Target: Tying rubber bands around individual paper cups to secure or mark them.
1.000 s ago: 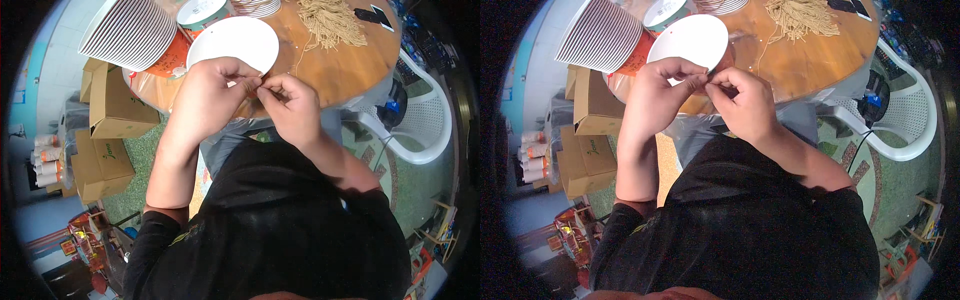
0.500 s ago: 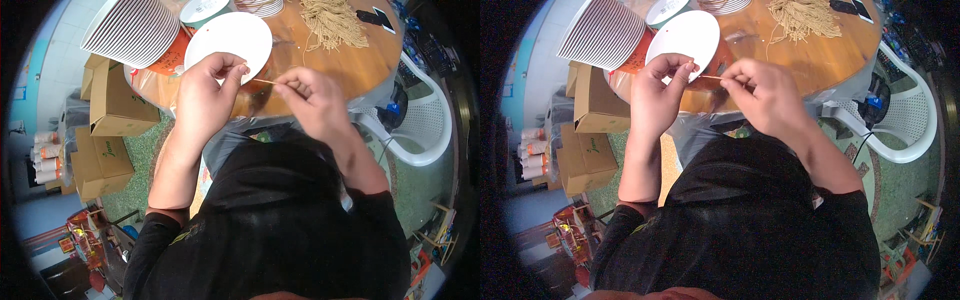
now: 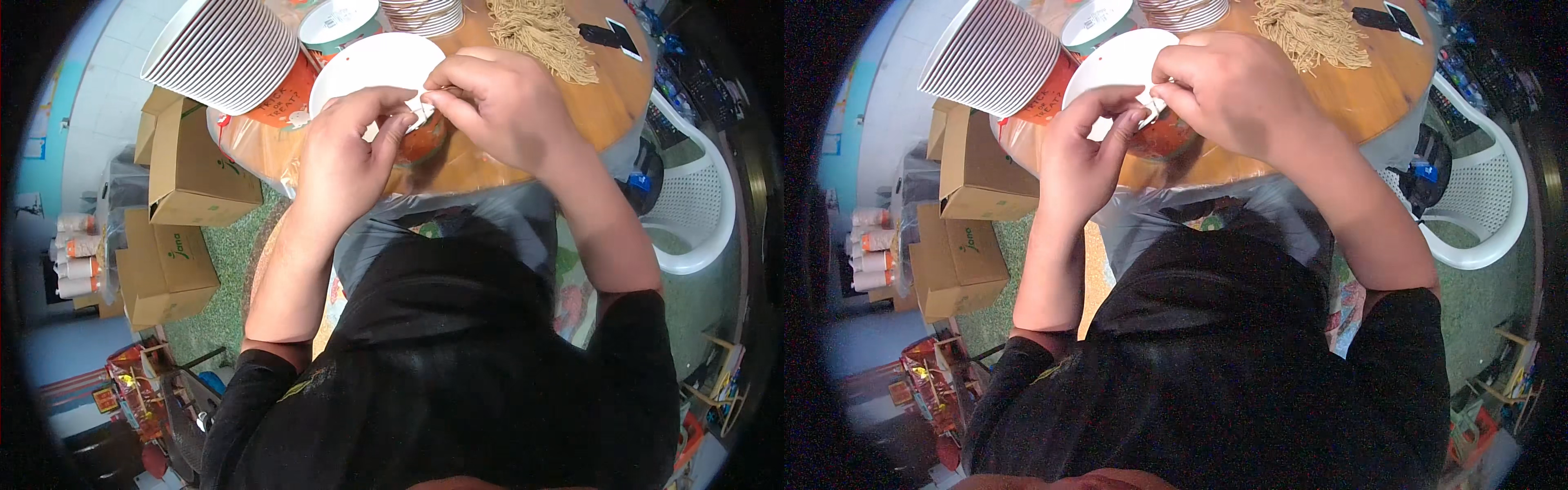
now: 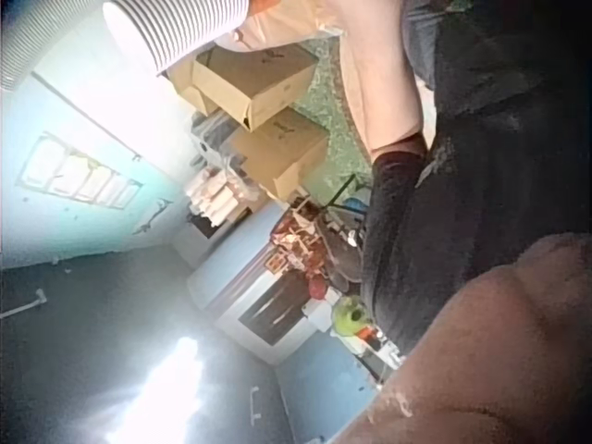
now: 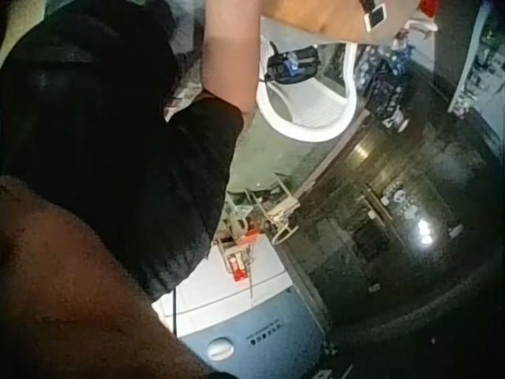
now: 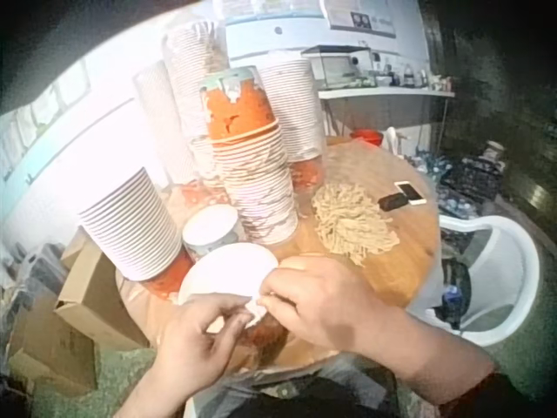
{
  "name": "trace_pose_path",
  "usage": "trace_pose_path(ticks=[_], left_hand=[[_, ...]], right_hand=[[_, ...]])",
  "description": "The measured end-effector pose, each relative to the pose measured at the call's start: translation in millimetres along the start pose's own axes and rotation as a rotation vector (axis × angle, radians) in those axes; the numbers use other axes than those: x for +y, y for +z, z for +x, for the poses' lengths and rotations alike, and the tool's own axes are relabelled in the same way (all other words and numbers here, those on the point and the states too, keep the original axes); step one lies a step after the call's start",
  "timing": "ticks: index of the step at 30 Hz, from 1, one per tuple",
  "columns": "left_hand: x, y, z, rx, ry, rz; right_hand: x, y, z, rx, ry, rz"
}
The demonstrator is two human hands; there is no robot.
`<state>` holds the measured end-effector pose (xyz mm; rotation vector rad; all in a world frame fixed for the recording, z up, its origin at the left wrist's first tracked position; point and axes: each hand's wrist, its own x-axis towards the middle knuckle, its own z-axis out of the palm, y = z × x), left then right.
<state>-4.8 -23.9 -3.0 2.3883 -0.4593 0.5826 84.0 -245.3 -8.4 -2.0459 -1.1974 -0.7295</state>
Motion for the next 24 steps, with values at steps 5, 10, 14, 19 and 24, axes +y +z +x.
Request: trace_pose_path(ticks=[5,10,14,19,24], left_hand=[[-10,4,-2,0.037,-0.015,-0.111],[-3,2,1,-0.039,-0.157,-0.305],[1,-8,9,-0.187,-0.317,-0.361],[1,-12,15,-0.214,-0.378,-0.358],[-1,-11,15,-0.21,-0.379,-0.37]], right_hand=[[4,0,4,0.004,-0.045,0.006],[5,-2,7,-0.006,-0.088,0.039],[7,-4,9,-0.022,-0.097,0.038],[5,-1,9,-0.01,-0.089,0.108],[-5,9,0,0.199,-0.039,0.117]])
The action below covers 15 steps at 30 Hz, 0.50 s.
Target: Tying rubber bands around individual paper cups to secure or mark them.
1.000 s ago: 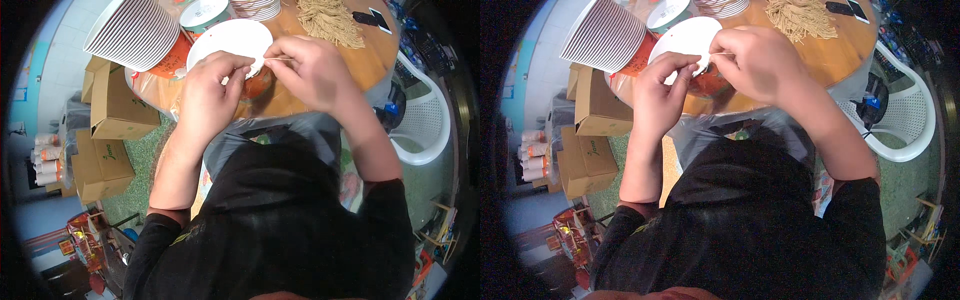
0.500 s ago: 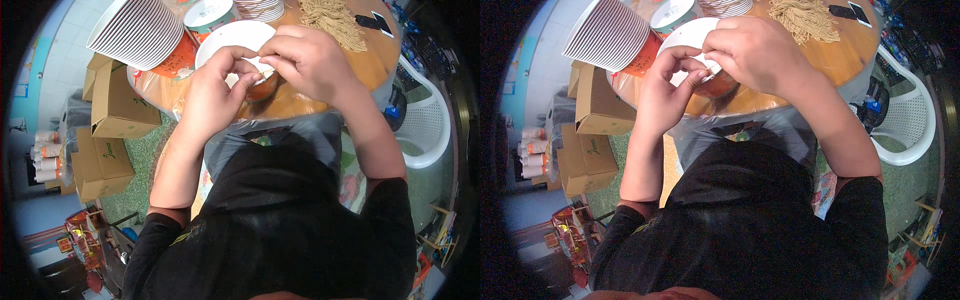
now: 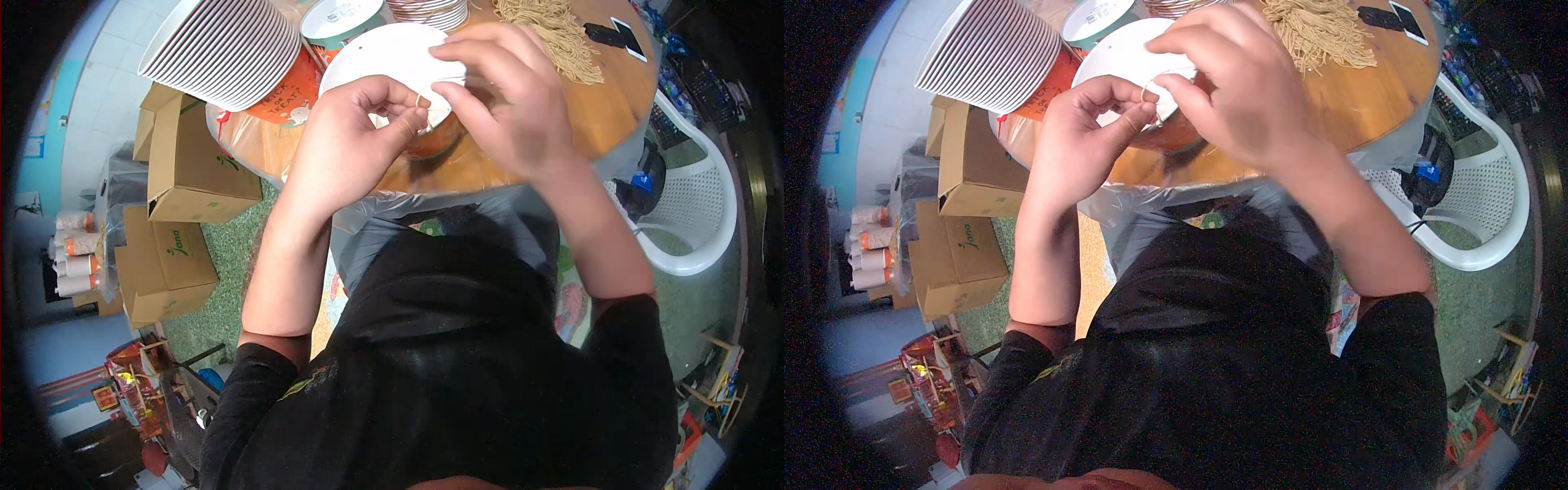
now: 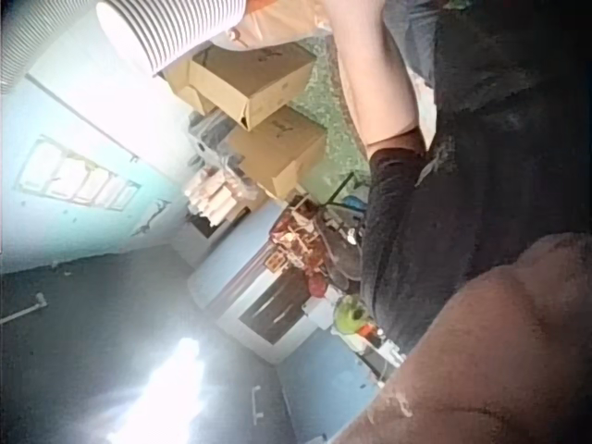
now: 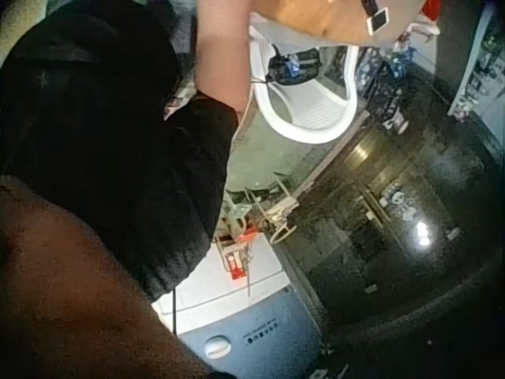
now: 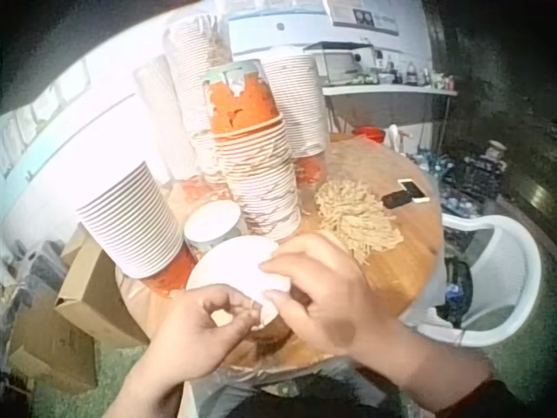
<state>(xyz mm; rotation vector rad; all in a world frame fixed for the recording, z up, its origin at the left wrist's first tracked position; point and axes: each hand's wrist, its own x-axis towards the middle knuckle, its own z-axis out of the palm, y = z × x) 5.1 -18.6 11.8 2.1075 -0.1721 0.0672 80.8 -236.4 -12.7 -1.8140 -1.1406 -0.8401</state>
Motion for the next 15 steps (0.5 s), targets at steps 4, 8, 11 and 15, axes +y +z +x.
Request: trace_pose_path(ticks=[4,8,11,15], left_hand=[[-5,1,1,0.007,0.037,-0.044],[-9,2,4,0.007,0.07,-0.036],[-5,4,4,0.001,0.017,-0.147],[-7,3,5,0.02,0.066,-0.112]], right_hand=[[-19,14,-36,0.212,0.072,-0.109],[-35,25,-45,0.19,0.143,-0.016],[-36,30,-46,0.183,0.218,0.024],[-34,28,-41,0.128,0.299,0.045]])
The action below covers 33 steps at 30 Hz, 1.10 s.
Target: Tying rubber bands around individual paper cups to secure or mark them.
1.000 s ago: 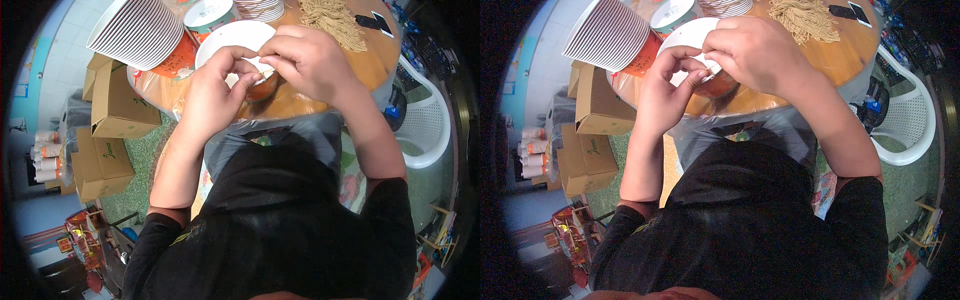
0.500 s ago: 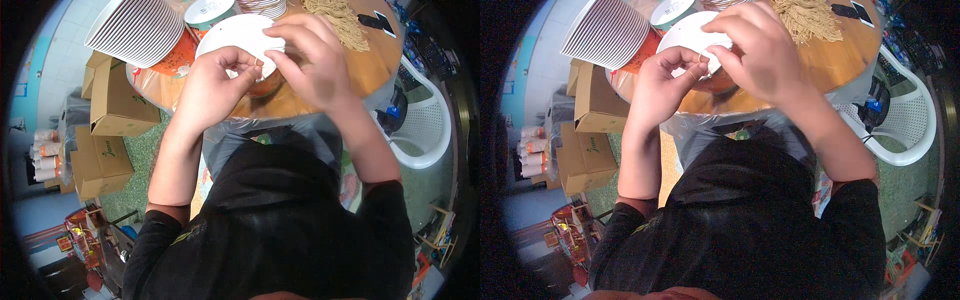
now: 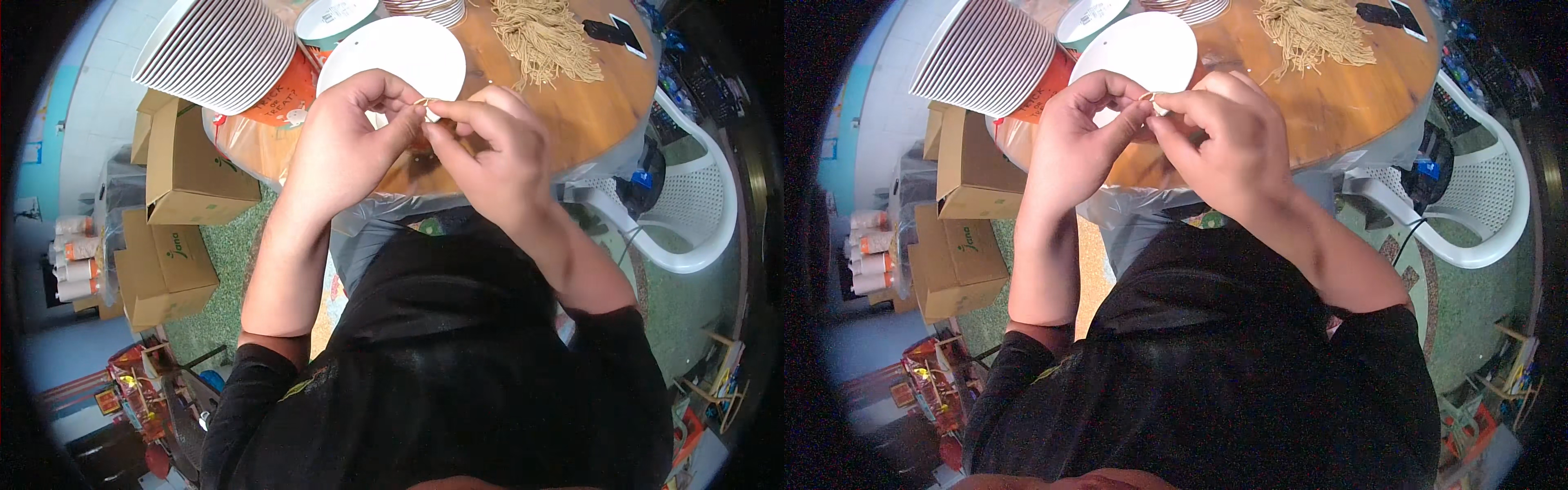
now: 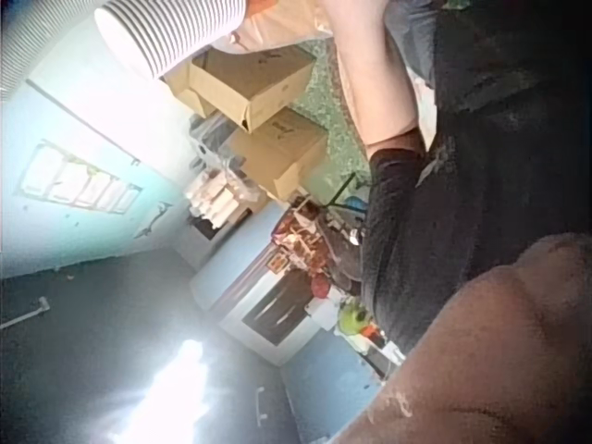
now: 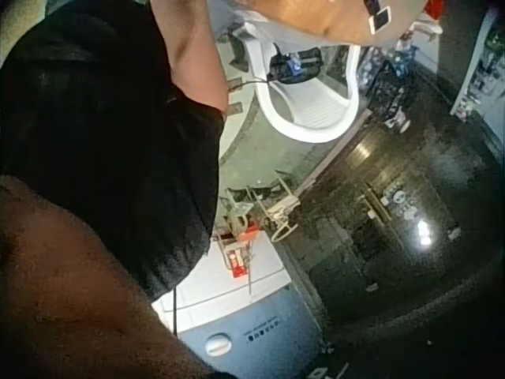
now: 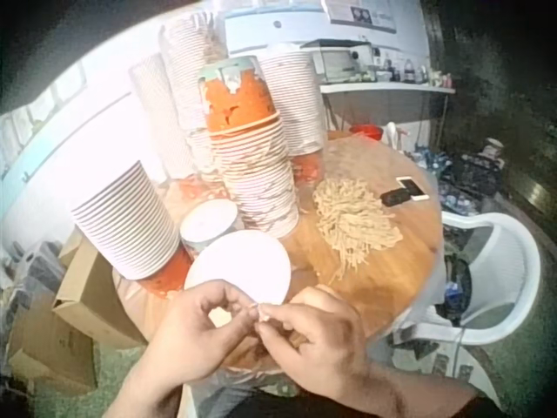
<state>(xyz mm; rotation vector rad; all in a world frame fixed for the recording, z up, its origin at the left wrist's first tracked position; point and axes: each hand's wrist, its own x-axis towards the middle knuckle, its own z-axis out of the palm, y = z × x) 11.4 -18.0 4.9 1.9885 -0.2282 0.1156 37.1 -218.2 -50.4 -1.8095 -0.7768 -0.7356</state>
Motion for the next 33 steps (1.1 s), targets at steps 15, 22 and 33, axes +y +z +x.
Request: trace_pose_path(ticks=[15,22,33], left_hand=[[0,2,1,-0.007,0.182,0.196],[-6,8,-3,0.09,0.283,0.199],[-19,4,-2,0.09,0.54,0.468]], right_hand=[[-3,-6,11,-0.219,0.458,0.205],[9,-2,1,-0.253,0.624,0.426],[11,-2,-1,-0.237,0.695,0.844]])
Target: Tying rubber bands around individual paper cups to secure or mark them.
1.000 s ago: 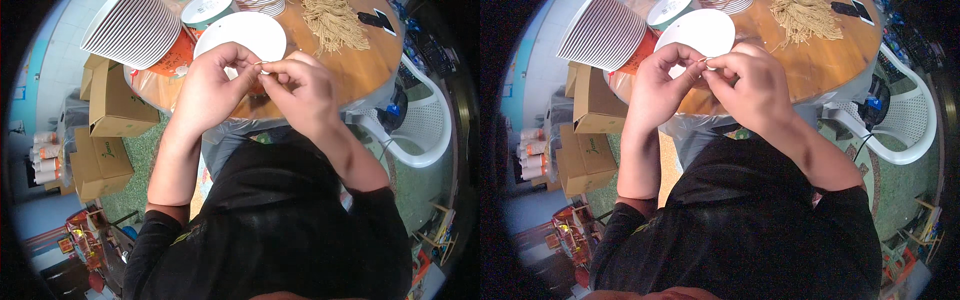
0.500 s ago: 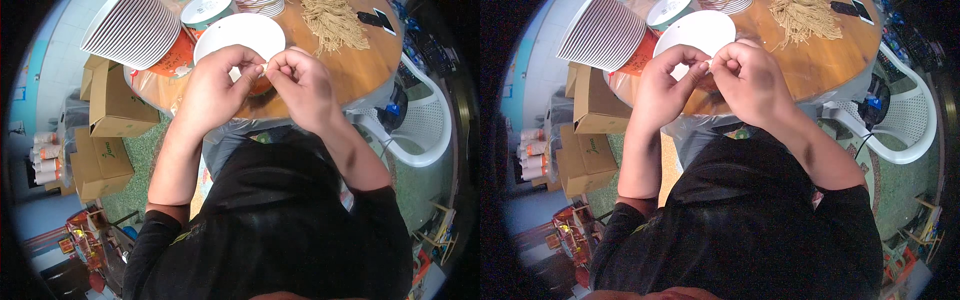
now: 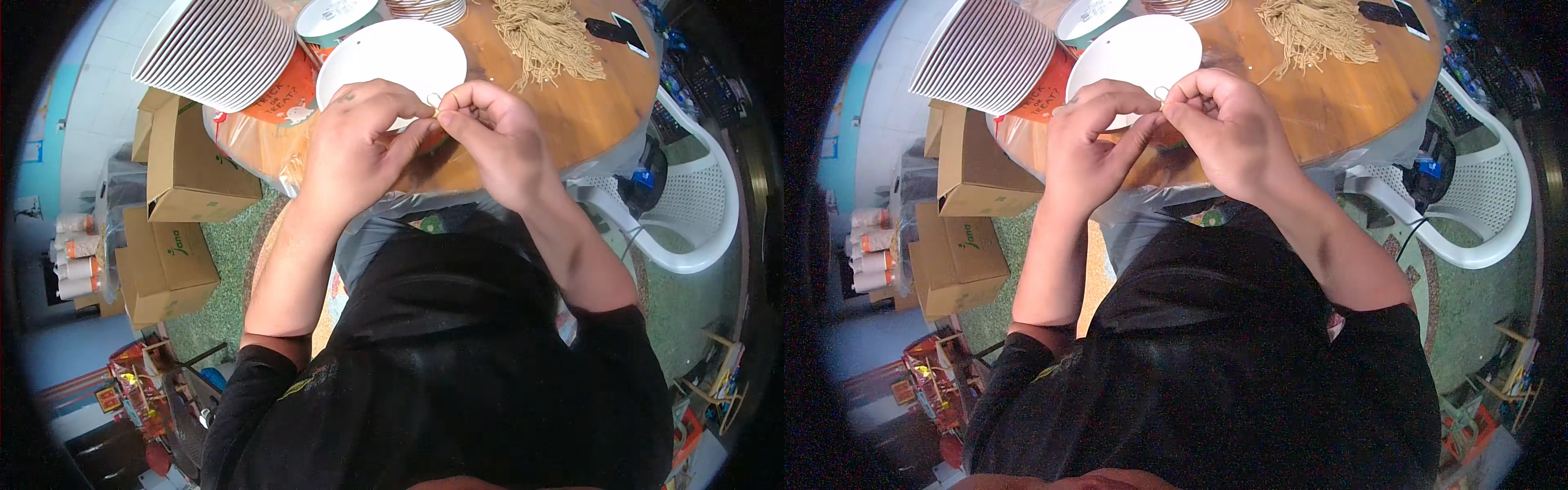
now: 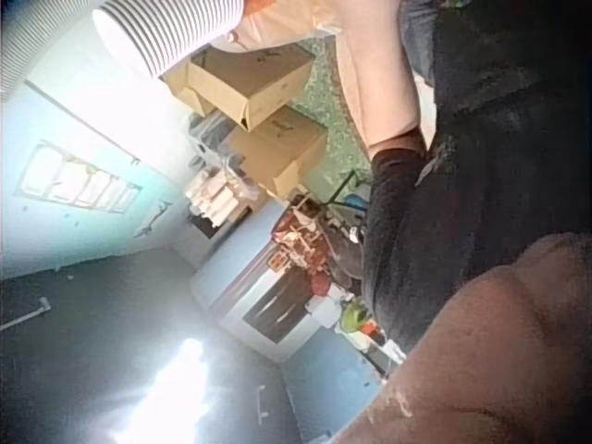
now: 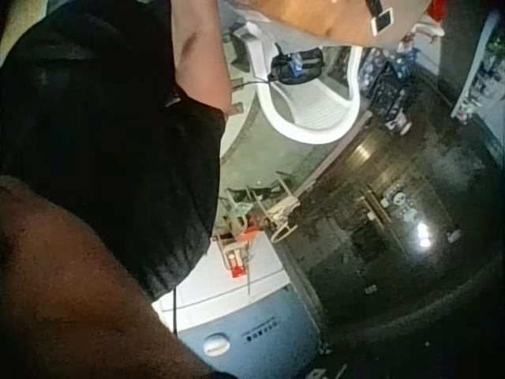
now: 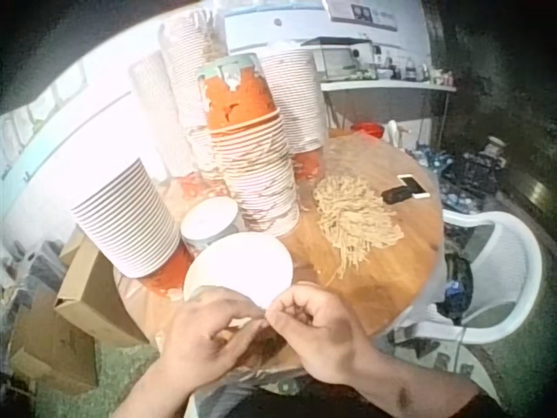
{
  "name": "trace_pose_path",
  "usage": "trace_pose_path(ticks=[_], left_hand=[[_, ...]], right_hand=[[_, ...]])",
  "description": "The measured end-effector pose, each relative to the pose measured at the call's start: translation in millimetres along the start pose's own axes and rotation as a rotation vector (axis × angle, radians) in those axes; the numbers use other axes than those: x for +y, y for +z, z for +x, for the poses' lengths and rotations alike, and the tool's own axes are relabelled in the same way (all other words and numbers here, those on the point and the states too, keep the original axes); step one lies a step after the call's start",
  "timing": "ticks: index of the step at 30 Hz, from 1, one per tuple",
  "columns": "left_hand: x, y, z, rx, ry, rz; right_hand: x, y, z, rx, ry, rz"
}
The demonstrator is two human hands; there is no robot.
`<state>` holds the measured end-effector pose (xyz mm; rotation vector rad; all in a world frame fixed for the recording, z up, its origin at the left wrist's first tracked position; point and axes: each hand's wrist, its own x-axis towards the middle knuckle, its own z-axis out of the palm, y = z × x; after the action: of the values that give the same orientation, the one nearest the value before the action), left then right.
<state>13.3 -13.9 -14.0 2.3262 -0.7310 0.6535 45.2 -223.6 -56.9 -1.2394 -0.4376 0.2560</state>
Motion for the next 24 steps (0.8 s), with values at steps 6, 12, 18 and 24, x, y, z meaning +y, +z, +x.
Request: trace_pose_path(ticks=[6,12,18,24], left_hand=[[4,1,1,-0.01,-0.052,-0.03],[6,0,2,-0.017,-0.041,-0.021],[8,-5,-1,-0.045,-0.033,-0.046],[12,-13,0,-0.181,0.086,0.017]], right_hand=[[9,-5,5,0.027,-0.108,-0.041],[1,-6,9,0.107,-0.215,-0.477],[-20,-11,17,0.201,-0.465,-0.808],[-20,-19,27,0.248,-0.637,-0.934]])
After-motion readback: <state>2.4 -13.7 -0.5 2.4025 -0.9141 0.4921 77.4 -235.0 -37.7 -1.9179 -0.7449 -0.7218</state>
